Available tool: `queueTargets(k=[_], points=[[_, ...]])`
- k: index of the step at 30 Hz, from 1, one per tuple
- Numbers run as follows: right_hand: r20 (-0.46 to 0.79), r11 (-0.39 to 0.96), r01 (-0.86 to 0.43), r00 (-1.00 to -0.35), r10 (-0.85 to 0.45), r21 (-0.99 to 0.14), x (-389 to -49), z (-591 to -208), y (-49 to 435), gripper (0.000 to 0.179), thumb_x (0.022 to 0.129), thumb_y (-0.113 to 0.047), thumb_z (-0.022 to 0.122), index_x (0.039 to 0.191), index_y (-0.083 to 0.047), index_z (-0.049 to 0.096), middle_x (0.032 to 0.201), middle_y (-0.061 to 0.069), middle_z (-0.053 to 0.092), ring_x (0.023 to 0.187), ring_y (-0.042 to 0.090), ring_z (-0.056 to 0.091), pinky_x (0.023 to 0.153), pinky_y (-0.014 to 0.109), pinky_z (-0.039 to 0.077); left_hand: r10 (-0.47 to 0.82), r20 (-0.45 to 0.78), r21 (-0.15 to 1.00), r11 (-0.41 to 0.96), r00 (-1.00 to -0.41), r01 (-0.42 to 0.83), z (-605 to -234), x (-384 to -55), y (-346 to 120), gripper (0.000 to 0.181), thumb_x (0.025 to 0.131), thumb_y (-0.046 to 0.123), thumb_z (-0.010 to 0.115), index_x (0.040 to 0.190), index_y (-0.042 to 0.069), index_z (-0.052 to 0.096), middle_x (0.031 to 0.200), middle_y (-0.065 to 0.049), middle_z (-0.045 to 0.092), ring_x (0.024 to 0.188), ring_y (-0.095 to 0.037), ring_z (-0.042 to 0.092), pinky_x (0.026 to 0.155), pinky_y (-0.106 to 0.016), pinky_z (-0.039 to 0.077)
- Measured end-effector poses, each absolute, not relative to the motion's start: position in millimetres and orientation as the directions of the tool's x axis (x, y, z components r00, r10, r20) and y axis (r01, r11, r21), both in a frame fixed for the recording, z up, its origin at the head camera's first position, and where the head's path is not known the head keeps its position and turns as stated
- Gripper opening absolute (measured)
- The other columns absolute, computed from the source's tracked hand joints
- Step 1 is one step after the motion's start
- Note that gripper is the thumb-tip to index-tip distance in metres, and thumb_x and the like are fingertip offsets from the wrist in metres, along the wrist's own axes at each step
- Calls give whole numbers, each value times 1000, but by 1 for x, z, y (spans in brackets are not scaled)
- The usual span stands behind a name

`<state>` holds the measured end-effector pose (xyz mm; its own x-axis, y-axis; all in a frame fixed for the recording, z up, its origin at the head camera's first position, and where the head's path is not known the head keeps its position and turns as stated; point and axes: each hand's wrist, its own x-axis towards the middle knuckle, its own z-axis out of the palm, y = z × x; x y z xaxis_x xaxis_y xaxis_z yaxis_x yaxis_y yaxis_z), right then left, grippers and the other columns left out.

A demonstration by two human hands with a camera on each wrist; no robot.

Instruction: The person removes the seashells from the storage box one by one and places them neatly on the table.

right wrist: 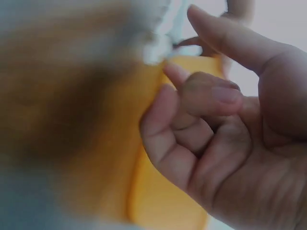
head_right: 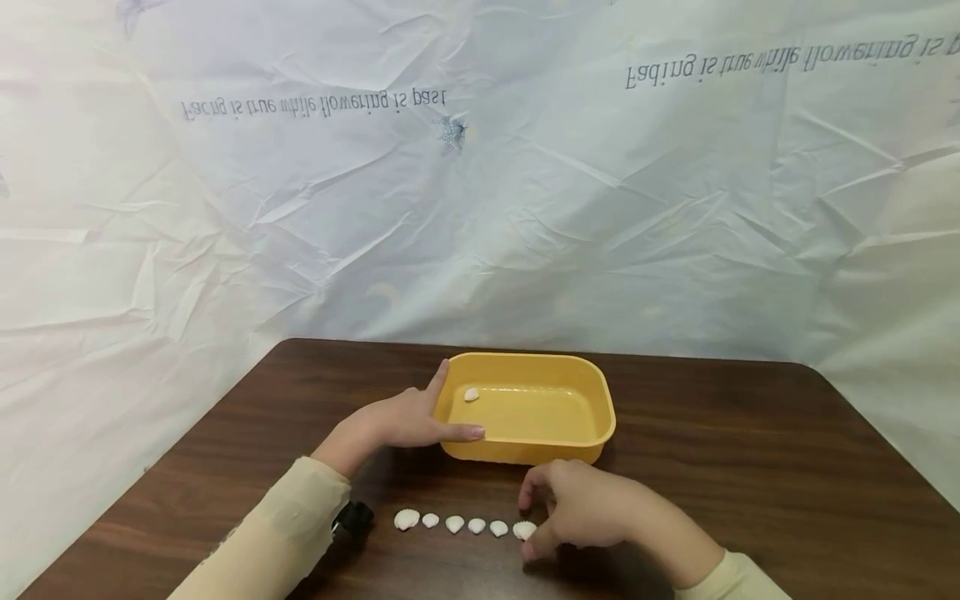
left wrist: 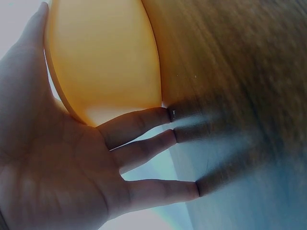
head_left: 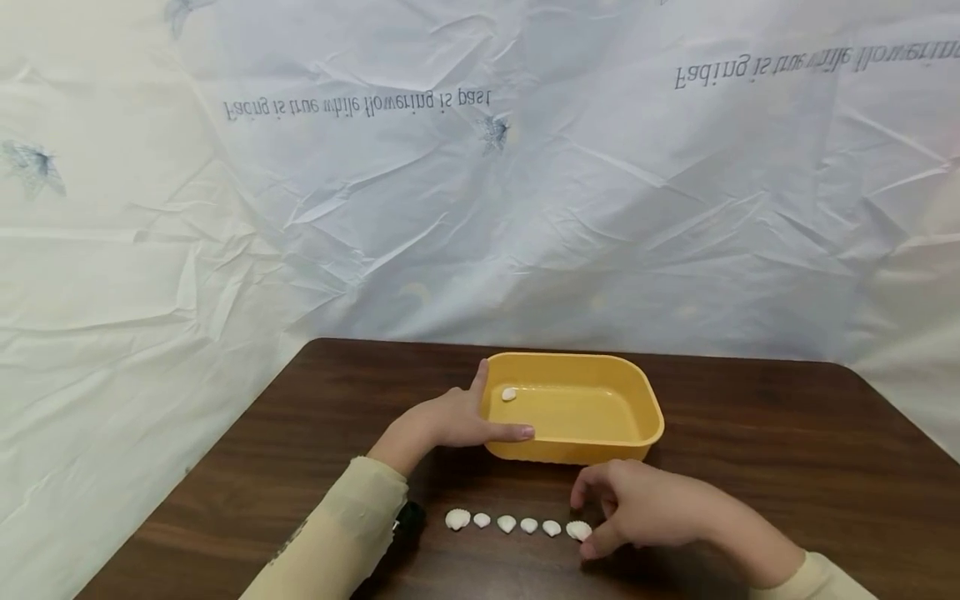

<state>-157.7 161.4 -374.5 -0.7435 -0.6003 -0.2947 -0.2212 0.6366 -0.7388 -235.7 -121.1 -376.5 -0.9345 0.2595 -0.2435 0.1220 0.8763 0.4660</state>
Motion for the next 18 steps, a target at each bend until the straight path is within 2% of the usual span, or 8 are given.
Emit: queueTargets(k=[8, 14, 18], points=[[-232, 611, -289, -742, -629, -737, -169, -330, 159, 39, 88, -30, 88, 118, -13, 70, 71, -3, 50, 62, 12, 46, 58, 28, 43, 244, -240, 464, 879, -940, 110, -375, -236, -122, 144, 76, 90, 68, 171, 22, -16, 155, -29, 53, 136, -33, 60, 109, -48, 50], [-257, 577, -305, -673, -694, -758, -190, -313, 146, 40, 92, -27, 85, 123, -8, 69, 68, -2, 52, 61, 14, 51, 64, 34, 55, 259, -228, 468, 874, -938, 128, -379, -237, -120, 143, 77, 90, 68, 171, 23, -16, 148, -28, 58, 122, -28, 63, 100, -44, 51], [-266, 599, -300, -689, -674, -742, -220, -306, 131, 42, 97, -30, 81, 130, -9, 67, 73, 1, 58, 66, 17, 55, 73, 38, 58, 244, -243, 453, 884, -939, 113, -378, -237, -118, 143, 76, 92, 67, 171, 26, -17, 155, -28, 53, 131, -32, 61, 103, -46, 52]])
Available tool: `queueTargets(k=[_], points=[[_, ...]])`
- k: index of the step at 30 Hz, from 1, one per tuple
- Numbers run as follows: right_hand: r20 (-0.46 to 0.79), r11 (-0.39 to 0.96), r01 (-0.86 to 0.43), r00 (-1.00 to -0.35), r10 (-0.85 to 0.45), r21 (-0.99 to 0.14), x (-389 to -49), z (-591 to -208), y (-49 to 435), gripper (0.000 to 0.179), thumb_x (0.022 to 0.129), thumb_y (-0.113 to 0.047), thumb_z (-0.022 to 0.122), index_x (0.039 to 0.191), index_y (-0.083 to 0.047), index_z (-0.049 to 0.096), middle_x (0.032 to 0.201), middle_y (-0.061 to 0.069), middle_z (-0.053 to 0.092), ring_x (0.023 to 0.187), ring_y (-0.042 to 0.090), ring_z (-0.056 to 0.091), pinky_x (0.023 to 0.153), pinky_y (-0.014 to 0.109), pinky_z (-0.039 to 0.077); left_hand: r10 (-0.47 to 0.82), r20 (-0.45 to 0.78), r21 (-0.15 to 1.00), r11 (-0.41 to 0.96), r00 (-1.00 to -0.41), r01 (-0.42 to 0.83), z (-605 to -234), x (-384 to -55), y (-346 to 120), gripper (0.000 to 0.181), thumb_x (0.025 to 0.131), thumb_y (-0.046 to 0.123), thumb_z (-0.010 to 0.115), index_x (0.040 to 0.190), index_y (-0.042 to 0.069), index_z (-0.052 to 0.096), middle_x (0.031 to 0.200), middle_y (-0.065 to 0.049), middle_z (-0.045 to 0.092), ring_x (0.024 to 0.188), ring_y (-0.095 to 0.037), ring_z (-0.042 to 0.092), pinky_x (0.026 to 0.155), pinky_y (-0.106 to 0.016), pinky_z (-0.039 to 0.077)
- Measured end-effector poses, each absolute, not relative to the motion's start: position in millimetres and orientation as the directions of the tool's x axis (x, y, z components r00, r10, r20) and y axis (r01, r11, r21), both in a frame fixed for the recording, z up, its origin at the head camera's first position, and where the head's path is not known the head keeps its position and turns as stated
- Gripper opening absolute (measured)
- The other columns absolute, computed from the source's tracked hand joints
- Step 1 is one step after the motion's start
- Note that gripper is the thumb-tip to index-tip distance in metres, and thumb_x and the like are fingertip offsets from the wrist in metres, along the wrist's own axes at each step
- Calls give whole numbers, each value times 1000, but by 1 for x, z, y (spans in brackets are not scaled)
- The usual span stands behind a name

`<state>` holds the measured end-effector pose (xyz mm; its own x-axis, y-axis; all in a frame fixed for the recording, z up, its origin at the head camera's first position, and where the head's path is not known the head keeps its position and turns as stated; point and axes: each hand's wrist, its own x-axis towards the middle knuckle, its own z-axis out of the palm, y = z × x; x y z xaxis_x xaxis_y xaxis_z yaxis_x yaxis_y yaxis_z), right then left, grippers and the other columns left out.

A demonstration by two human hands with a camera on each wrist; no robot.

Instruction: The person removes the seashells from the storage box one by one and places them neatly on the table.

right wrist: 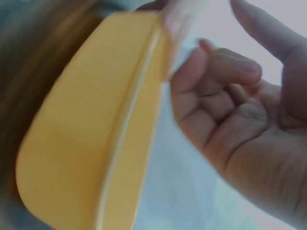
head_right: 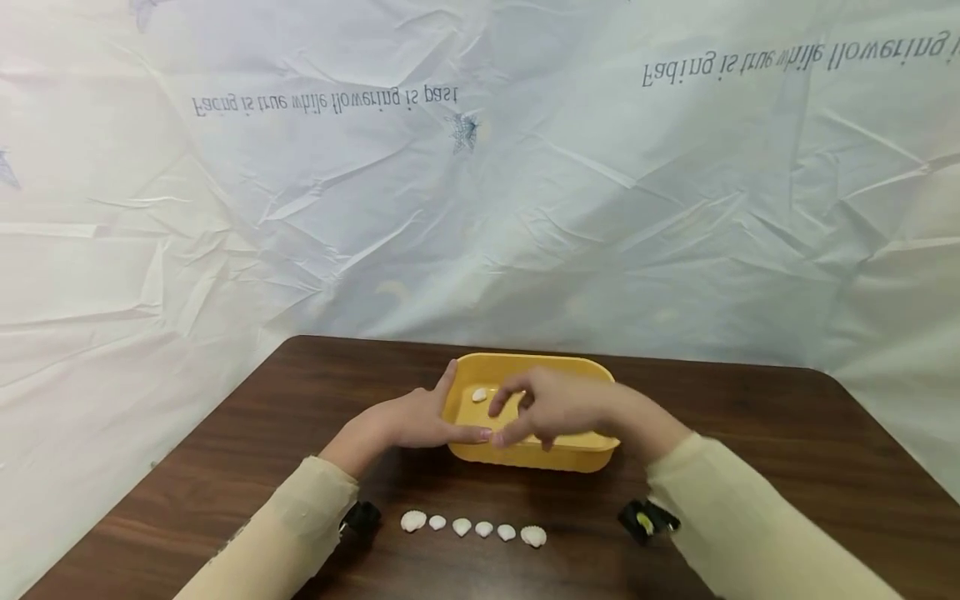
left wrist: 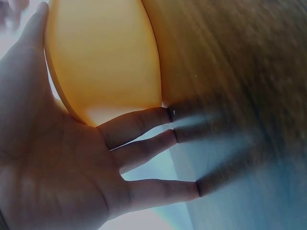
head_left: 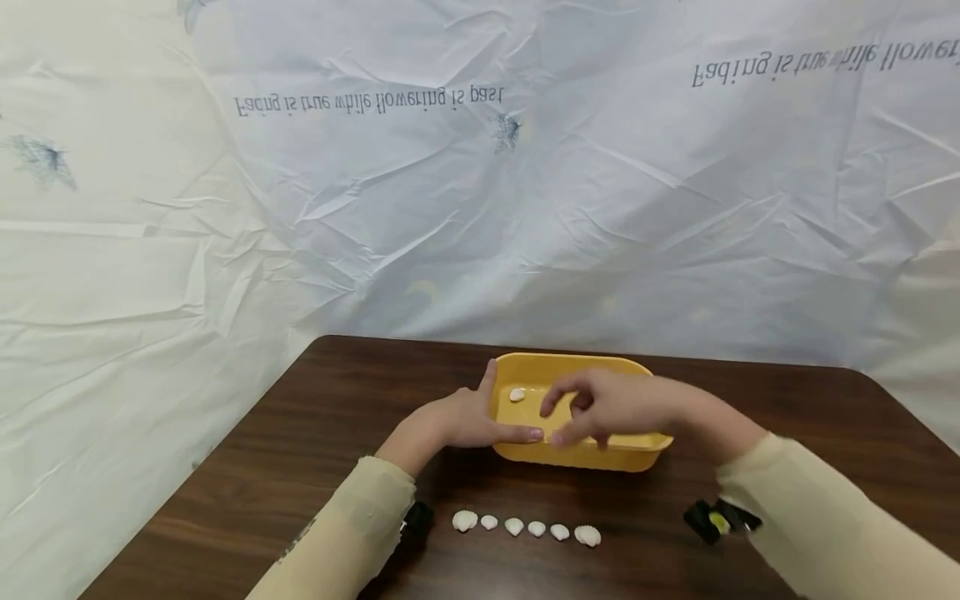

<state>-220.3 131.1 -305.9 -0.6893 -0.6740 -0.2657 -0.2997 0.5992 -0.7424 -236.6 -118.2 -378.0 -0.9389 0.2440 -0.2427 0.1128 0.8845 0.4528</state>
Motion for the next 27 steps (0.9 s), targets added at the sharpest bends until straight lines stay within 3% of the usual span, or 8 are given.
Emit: queueTargets(k=[4, 9, 14, 27], points=[[-288, 626, -225, -738, -610, -747, -255, -310, 119, 49, 100, -34, 76, 140, -9, 62, 74, 0, 53, 64, 16, 46, 73, 35, 53, 238, -265, 445, 890, -934, 100, -376, -236, -118, 143, 74, 95, 65, 170, 29, -19, 164, -27, 44, 146, -38, 54, 111, -54, 50], [-334, 647, -126, -773, -539, -752, -284, -331, 108, 60, 102, -36, 74, 150, -5, 55, 61, -3, 32, 56, 14, 29, 65, 32, 45, 236, -267, 439, 893, -934, 100, -377, -237, -118, 143, 74, 97, 63, 170, 29, -19, 166, -26, 42, 151, -40, 49, 115, -56, 47], [-353, 645, -68, -791, -500, -761, -296, -353, 97, 61, 105, -31, 69, 157, -7, 48, 60, -5, 32, 53, 13, 26, 59, 30, 38, 245, -262, 434, 894, -933, 113, -377, -239, -118, 143, 74, 97, 62, 170, 29, -20, 165, -27, 44, 150, -39, 50, 114, -54, 48], [-265, 675, -133, -851, -453, -726, -306, -378, 77, 48, 98, -18, 77, 143, -8, 64, 53, -7, 35, 45, 9, 31, 51, 25, 39, 250, -249, 432, 893, -936, 123, -380, -241, -120, 142, 74, 97, 61, 170, 29, -18, 163, -26, 47, 148, -37, 52, 113, -52, 49]])
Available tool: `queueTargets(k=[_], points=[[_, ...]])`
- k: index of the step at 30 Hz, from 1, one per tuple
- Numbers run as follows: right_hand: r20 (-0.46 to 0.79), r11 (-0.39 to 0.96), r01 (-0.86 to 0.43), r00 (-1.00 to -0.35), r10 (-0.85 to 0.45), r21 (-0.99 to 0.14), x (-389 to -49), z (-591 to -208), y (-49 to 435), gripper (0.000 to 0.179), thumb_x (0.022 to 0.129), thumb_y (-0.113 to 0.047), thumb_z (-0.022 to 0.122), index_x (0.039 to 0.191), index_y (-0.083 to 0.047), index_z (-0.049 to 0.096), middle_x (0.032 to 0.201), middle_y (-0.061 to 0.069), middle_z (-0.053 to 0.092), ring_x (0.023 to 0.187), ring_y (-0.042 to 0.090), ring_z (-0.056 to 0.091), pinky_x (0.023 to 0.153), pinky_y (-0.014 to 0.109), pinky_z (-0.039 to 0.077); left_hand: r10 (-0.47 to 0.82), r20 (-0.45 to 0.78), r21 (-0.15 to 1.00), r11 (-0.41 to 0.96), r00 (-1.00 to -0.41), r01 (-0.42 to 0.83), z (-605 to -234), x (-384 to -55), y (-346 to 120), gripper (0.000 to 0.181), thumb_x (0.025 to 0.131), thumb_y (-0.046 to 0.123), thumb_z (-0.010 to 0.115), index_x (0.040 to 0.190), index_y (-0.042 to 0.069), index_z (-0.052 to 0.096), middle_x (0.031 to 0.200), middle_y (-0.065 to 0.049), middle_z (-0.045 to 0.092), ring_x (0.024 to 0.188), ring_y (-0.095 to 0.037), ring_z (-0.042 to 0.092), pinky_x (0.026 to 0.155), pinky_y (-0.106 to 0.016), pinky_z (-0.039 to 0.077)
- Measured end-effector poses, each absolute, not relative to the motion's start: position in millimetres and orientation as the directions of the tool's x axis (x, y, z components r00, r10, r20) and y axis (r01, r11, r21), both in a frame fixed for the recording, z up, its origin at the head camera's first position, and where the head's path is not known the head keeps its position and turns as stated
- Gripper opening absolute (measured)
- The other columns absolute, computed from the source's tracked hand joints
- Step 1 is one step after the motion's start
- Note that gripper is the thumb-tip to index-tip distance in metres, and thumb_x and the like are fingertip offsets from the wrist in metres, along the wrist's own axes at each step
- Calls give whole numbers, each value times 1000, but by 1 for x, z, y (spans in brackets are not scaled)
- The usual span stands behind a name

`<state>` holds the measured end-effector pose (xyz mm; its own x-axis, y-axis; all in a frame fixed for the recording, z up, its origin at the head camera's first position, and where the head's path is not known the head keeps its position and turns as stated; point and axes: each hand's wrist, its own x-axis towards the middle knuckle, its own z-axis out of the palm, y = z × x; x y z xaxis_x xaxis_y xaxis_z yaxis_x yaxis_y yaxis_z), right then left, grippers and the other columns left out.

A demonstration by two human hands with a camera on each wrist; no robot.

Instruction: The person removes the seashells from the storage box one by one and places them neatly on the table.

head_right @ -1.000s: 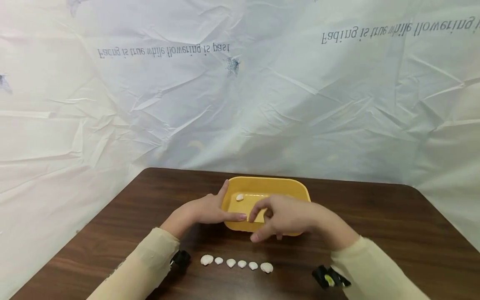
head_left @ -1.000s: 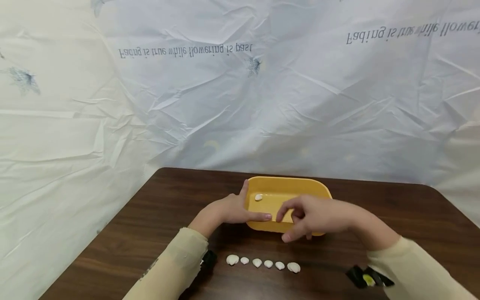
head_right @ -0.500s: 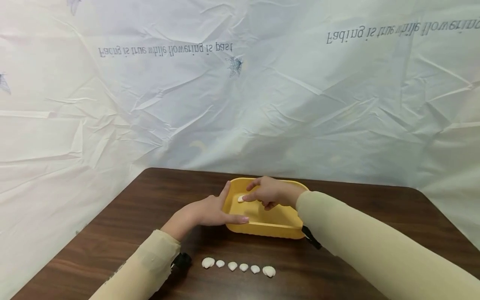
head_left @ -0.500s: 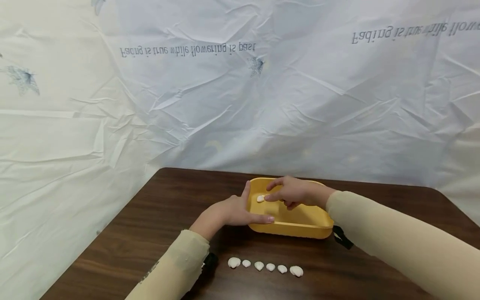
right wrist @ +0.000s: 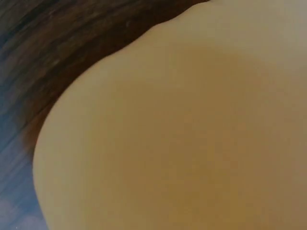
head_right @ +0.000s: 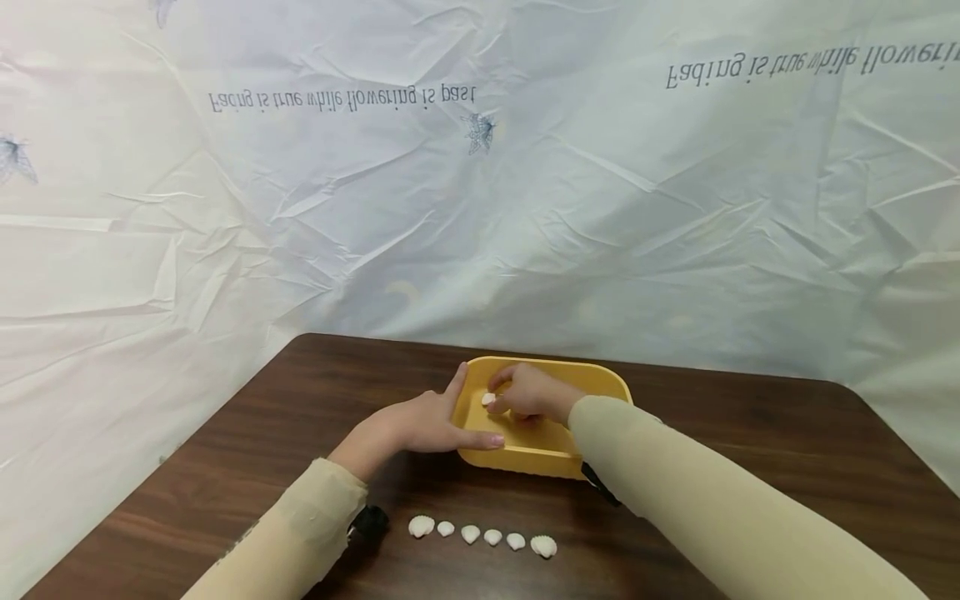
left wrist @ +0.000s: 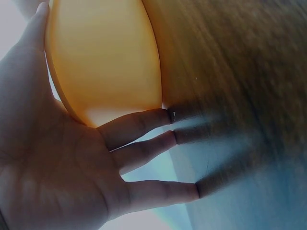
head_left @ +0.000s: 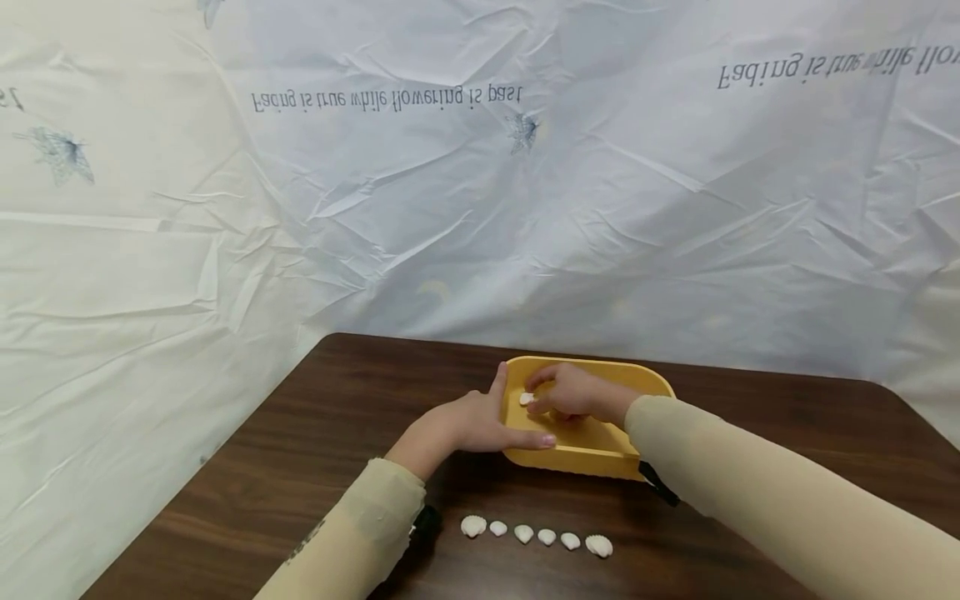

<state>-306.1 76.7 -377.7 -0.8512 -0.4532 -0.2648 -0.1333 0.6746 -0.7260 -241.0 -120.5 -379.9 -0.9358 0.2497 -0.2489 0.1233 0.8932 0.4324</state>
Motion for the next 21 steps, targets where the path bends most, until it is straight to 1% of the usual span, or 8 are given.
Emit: queueTargets(k=[6, 12, 17, 21], points=[[-241, 687, -160, -860, -449, -709, -307, -382, 72, 33, 96, -16, 78, 127, -6, 71, 52, -6, 38, 45, 9, 36, 50, 25, 39, 250, -254, 440, 890, -935, 118, -379, -240, -120, 142, 75, 96, 62, 170, 30, -19, 164, -27, 45, 148, -38, 52, 113, -52, 49], [-254, 716, -156, -866, -430, -680, -307, -381, 71, 24, 97, -21, 80, 116, -9, 73, 54, -5, 41, 46, 11, 38, 50, 25, 39, 259, -255, 448, 886, -932, 124, -379, -241, -119, 142, 75, 96, 62, 169, 30, -21, 164, -25, 46, 147, -37, 53, 112, -51, 50], [-237, 715, -158, -876, -420, -681, -308, -384, 70, 23, 95, -20, 81, 114, -9, 75, 53, -5, 42, 46, 10, 37, 50, 26, 39, 263, -255, 452, 883, -931, 126, -378, -241, -119, 142, 75, 95, 63, 169, 30, -21, 162, -26, 48, 144, -37, 55, 110, -50, 51], [-185, 707, -217, -876, -446, -673, -309, -386, 69, 25, 93, -19, 83, 114, -9, 77, 56, -6, 43, 50, 9, 41, 54, 24, 41, 257, -255, 447, 886, -932, 122, -378, -240, -119, 142, 75, 95, 63, 170, 30, -20, 162, -27, 47, 144, -37, 55, 111, -51, 51]])
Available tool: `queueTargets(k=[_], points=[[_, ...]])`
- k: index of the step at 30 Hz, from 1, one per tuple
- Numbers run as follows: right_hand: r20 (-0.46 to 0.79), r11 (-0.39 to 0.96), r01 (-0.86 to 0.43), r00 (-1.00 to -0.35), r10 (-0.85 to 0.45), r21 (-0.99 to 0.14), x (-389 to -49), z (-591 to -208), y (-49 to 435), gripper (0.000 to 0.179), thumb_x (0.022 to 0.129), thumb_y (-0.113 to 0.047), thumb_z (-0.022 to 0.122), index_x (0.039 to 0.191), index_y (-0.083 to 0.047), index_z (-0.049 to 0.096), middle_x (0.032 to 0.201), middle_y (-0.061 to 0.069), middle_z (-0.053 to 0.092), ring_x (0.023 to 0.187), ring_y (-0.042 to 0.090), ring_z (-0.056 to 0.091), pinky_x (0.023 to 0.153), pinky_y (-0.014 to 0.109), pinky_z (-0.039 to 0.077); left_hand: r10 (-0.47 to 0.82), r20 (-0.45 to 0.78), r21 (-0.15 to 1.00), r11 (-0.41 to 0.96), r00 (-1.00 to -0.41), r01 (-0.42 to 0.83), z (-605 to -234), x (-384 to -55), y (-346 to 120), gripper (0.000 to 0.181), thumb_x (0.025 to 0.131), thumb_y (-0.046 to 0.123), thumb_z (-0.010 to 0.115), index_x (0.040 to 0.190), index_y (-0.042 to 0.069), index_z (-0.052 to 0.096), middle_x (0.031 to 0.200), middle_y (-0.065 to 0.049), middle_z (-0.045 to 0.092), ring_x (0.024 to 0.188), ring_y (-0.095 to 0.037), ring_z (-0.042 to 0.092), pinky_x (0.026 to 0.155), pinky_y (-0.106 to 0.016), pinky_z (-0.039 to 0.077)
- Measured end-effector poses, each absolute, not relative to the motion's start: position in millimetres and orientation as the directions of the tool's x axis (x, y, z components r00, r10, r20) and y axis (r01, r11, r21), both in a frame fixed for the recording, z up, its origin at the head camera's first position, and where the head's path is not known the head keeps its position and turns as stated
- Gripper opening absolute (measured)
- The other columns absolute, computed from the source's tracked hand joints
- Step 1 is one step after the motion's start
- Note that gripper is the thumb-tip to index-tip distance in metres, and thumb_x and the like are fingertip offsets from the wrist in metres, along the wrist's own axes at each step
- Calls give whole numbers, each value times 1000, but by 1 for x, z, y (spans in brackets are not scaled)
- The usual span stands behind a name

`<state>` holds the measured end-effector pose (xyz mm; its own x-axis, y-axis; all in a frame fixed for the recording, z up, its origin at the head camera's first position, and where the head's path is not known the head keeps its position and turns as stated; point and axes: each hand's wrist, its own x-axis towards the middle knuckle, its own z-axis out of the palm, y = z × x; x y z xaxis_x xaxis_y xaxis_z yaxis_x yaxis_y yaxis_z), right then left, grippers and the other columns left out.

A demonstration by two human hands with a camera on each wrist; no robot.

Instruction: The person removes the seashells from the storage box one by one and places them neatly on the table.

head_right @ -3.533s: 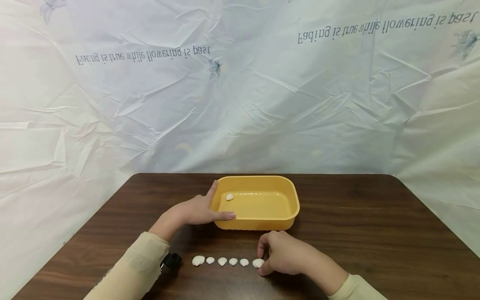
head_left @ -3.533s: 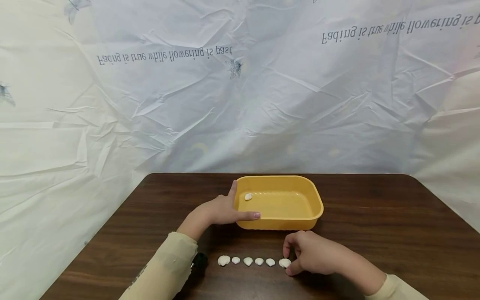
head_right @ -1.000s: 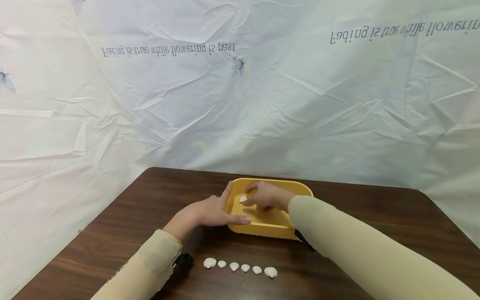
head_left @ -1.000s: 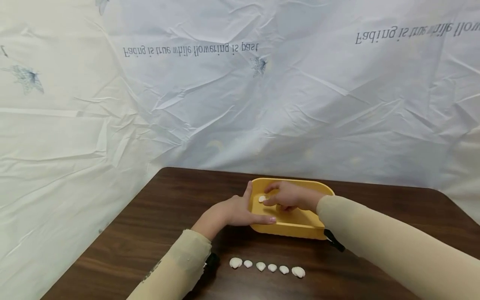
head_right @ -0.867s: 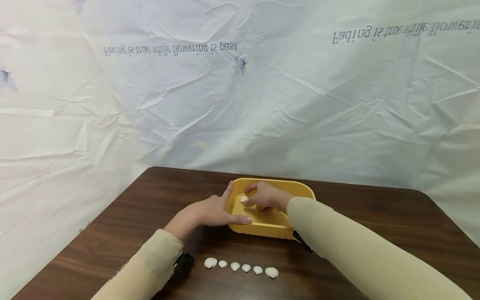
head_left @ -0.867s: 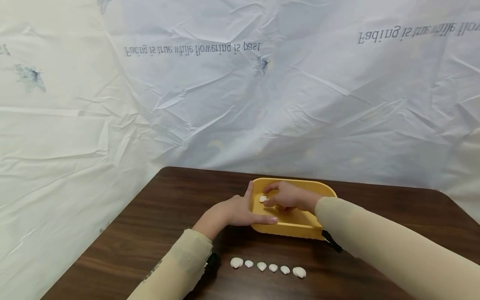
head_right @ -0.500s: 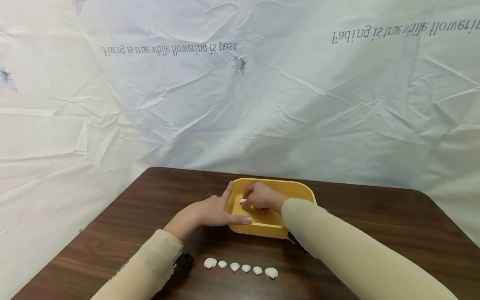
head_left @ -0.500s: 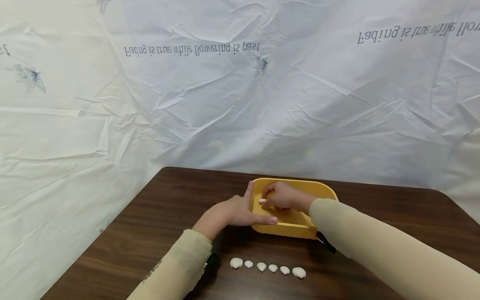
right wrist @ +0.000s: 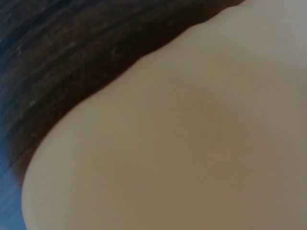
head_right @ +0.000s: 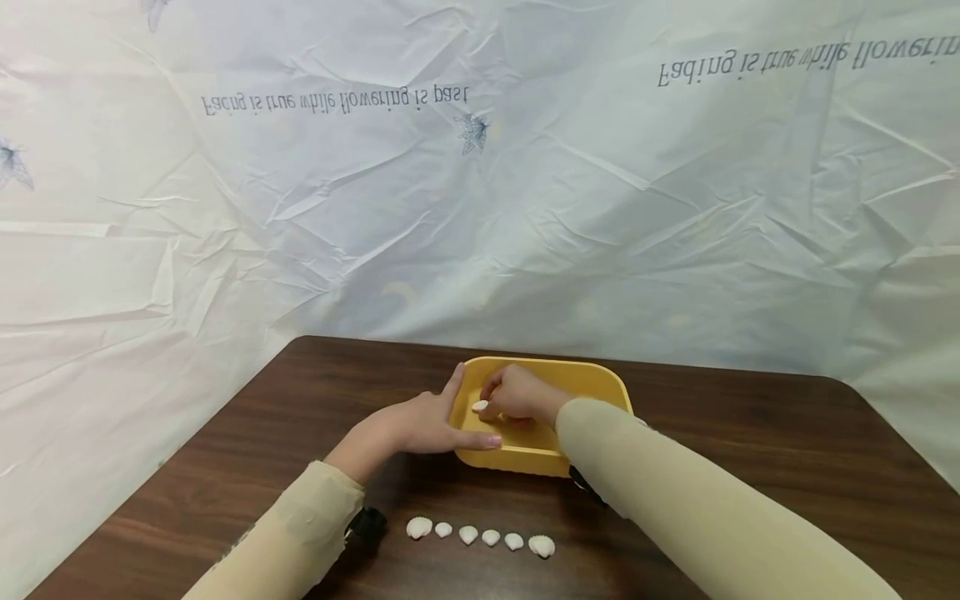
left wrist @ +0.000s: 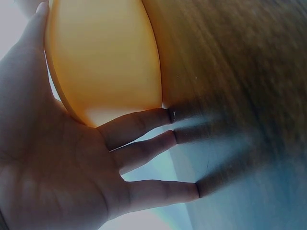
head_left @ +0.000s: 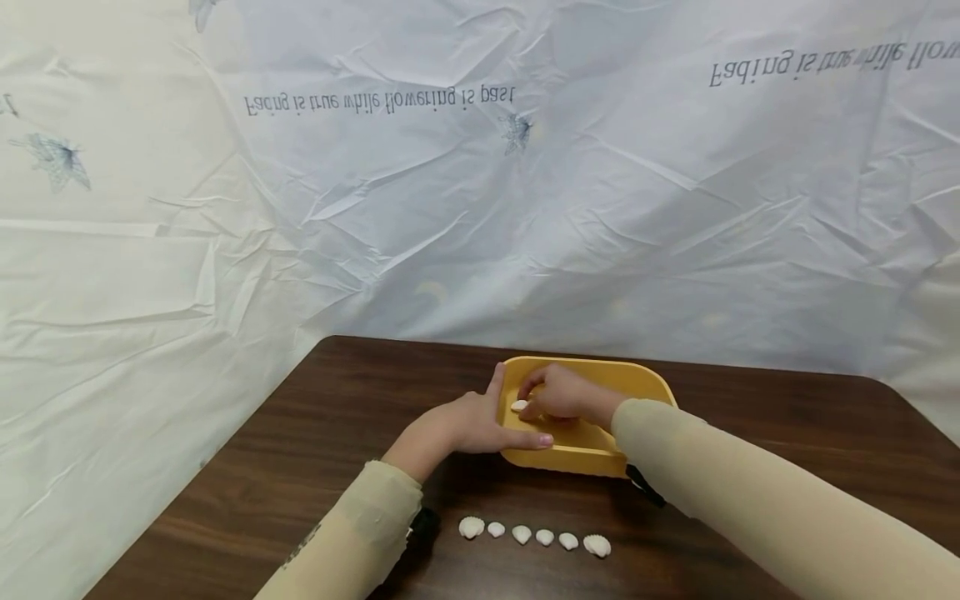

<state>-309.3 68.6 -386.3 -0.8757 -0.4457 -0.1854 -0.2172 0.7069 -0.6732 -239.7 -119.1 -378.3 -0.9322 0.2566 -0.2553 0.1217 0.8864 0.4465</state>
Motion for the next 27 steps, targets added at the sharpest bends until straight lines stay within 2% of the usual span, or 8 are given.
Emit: queueTargets(k=[4, 11, 18, 20, 23, 27], points=[[-159, 703, -241, -877, -453, -669, -310, -388, 69, 20, 93, -19, 83, 108, -9, 77, 55, -7, 43, 49, 9, 42, 53, 24, 40, 257, -250, 441, 888, -933, 127, -378, -239, -119, 142, 75, 95, 63, 170, 28, -19, 161, -29, 47, 144, -37, 56, 111, -50, 51], [-175, 711, -203, -890, -420, -674, -309, -387, 71, 17, 93, -21, 84, 104, -10, 77, 56, -5, 43, 51, 11, 43, 54, 26, 42, 257, -249, 438, 890, -934, 128, -378, -239, -118, 142, 75, 96, 62, 170, 28, -18, 159, -29, 49, 142, -37, 58, 110, -50, 52], [-181, 721, -194, -895, -408, -665, -309, -372, 76, 18, 93, -26, 85, 99, -10, 78, 74, -1, 63, 49, 10, 36, 54, 27, 45, 258, -254, 437, 890, -932, 127, -379, -239, -118, 142, 76, 96, 61, 170, 29, -20, 161, -28, 48, 144, -37, 57, 110, -51, 51], [-179, 723, -196, -895, -408, -663, -310, -366, 78, 18, 94, -27, 84, 97, -10, 78, 69, -2, 61, 48, 9, 35, 54, 28, 46, 256, -258, 436, 892, -932, 124, -378, -239, -118, 142, 75, 97, 61, 169, 29, -21, 163, -28, 45, 146, -38, 54, 112, -52, 50], [-178, 712, -208, -887, -426, -671, -310, -357, 83, 19, 96, -27, 82, 97, -9, 77, 58, -5, 49, 47, 8, 34, 57, 29, 46, 248, -258, 429, 895, -934, 119, -378, -239, -117, 142, 74, 98, 61, 169, 30, -21, 164, -28, 44, 147, -38, 53, 112, -53, 50], [-191, 691, -204, -873, -449, -693, -310, -347, 89, 20, 97, -26, 80, 100, -7, 77, 55, -7, 40, 47, 9, 32, 58, 31, 44, 242, -255, 428, 897, -936, 116, -379, -239, -118, 143, 74, 97, 62, 170, 28, -18, 163, -27, 47, 145, -36, 55, 110, -51, 51]])
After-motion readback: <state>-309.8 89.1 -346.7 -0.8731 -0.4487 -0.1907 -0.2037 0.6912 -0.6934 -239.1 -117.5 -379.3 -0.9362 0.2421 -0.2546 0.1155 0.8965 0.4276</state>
